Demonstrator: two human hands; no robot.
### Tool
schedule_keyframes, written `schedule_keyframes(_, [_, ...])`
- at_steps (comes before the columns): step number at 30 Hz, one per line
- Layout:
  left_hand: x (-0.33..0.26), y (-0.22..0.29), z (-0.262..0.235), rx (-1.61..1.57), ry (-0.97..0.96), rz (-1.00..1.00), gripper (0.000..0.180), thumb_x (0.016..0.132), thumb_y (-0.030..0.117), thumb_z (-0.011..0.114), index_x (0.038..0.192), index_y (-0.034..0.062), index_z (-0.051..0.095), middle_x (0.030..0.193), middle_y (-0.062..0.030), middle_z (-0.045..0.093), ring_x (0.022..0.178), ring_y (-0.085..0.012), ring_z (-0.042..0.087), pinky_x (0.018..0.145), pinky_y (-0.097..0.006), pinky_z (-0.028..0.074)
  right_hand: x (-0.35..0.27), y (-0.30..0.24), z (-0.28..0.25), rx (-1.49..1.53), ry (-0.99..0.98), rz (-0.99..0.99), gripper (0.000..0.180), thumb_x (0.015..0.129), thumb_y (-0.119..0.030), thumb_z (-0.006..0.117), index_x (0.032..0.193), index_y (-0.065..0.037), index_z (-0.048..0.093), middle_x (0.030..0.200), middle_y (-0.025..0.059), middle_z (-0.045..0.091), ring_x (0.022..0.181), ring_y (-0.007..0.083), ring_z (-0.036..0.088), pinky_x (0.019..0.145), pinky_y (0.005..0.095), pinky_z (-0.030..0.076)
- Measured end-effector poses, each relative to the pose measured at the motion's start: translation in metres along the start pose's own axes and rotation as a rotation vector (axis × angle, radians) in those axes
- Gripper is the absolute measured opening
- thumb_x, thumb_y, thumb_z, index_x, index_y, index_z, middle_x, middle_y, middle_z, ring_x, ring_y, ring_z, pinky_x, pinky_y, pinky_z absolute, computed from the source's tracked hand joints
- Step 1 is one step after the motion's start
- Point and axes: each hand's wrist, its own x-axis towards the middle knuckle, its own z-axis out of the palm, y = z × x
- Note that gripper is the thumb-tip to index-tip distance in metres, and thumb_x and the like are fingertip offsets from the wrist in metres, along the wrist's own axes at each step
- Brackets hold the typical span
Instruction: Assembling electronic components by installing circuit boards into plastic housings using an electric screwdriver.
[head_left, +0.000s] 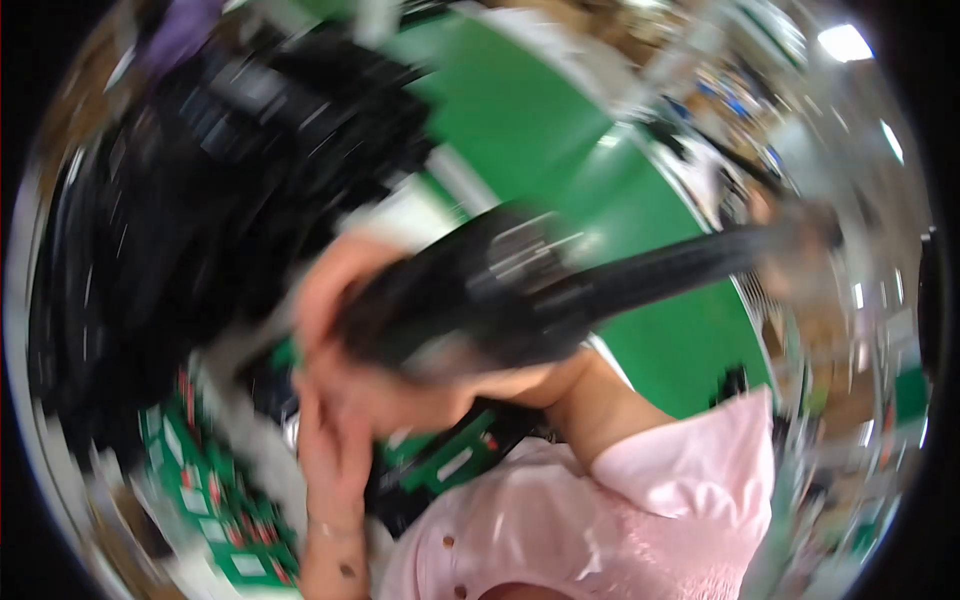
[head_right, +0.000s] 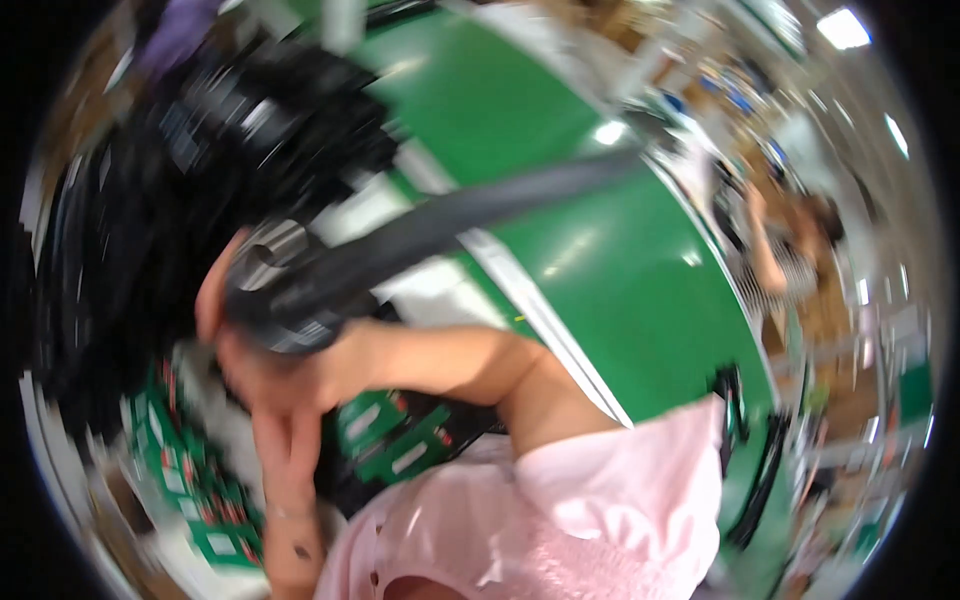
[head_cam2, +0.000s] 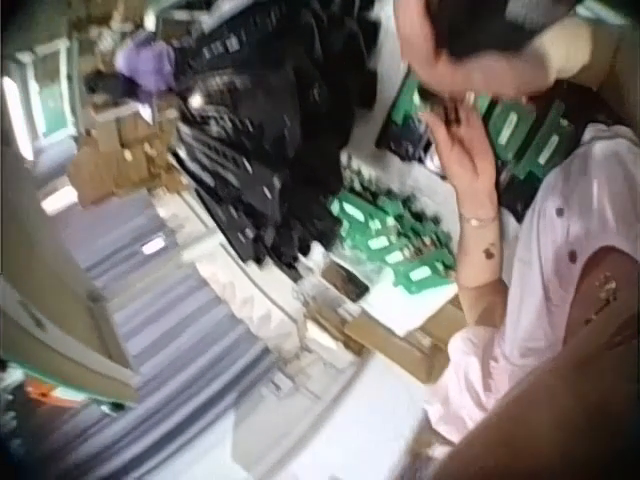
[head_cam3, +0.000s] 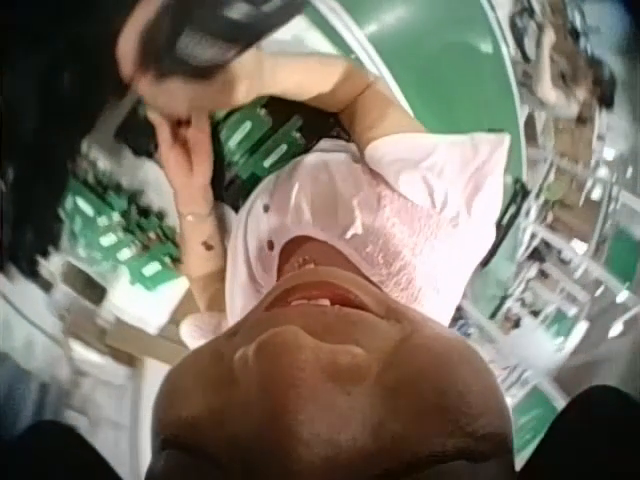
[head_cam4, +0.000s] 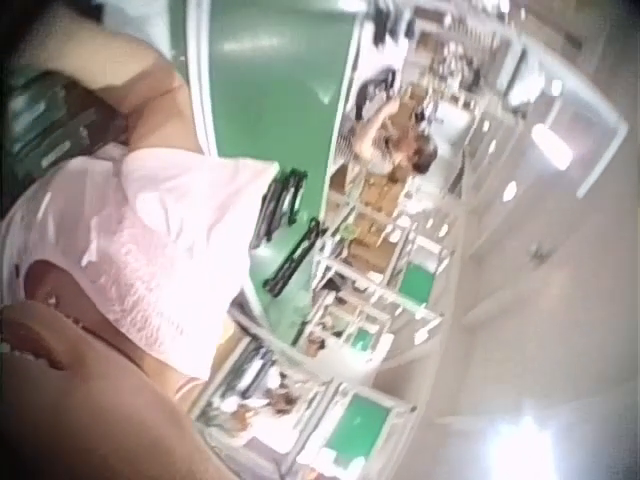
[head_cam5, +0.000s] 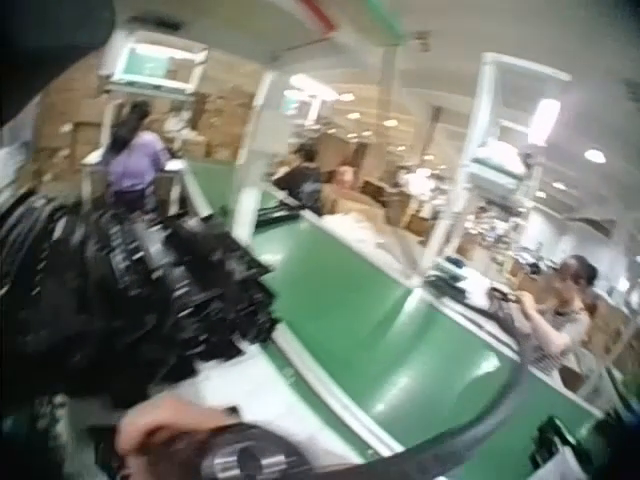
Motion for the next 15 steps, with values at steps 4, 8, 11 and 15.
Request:
schedule_keyframes(4, [0.008,-0.005,0.009,-0.070,-0.041,-0.148,0.047,0.090,0.023,0.041,0.120,-0.0111,0.031,0.118,-0.0216,0.043,0.111,-0.0290,0.043,0.098,-0.035,0.032,0.037,0.049,-0.019,-0.277,0.119,-0.426,0.020,0.069,-0.006,0.043,0.087,0.002,0.045,0.058,0.0067,0.043,0.050,0.0158,0.042,0.056,0.0289,0.039])
schedule_keyframes(8, [0.003,-0.001,0.008,0.006,-0.041,-0.084,0.033,0.090,0.012,0.037,0.114,-0.0116,0.037,0.111,-0.0219,0.047,0.103,-0.0288,0.050,0.090,-0.033,0.041,0.068,0.081,-0.023,-0.093,0.168,-0.430,0.019,0.066,0.005,0.048,0.085,0.003,0.045,0.057,0.0063,0.050,0.046,0.0127,0.048,0.049,0.0262,0.044])
schedule_keyframes(11, [0.002,-0.003,0.002,0.072,-0.070,-0.086,0.021,0.090,0.014,0.041,0.104,-0.0004,0.047,0.100,-0.0167,0.055,0.097,-0.0244,0.054,0.085,-0.030,0.044,0.073,0.089,-0.023,-0.128,0.166,-0.407,0.019,0.066,0.005,0.048,0.084,0.003,0.045,0.057,0.0066,0.050,0.046,0.0130,0.048,0.049,0.0263,0.044])
schedule_keyframes(15, [0.001,-0.005,0.001,0.149,-0.065,-0.077,0.018,0.089,0.017,0.043,0.096,0.0018,0.049,0.093,-0.0137,0.057,0.090,-0.0210,0.056,0.082,-0.028,0.045,0.074,0.089,-0.018,-0.246,0.225,-0.417,0.020,0.066,-0.001,0.046,0.085,0.001,0.044,0.055,0.0072,0.045,0.045,0.0155,0.042,0.051,0.0318,0.041])
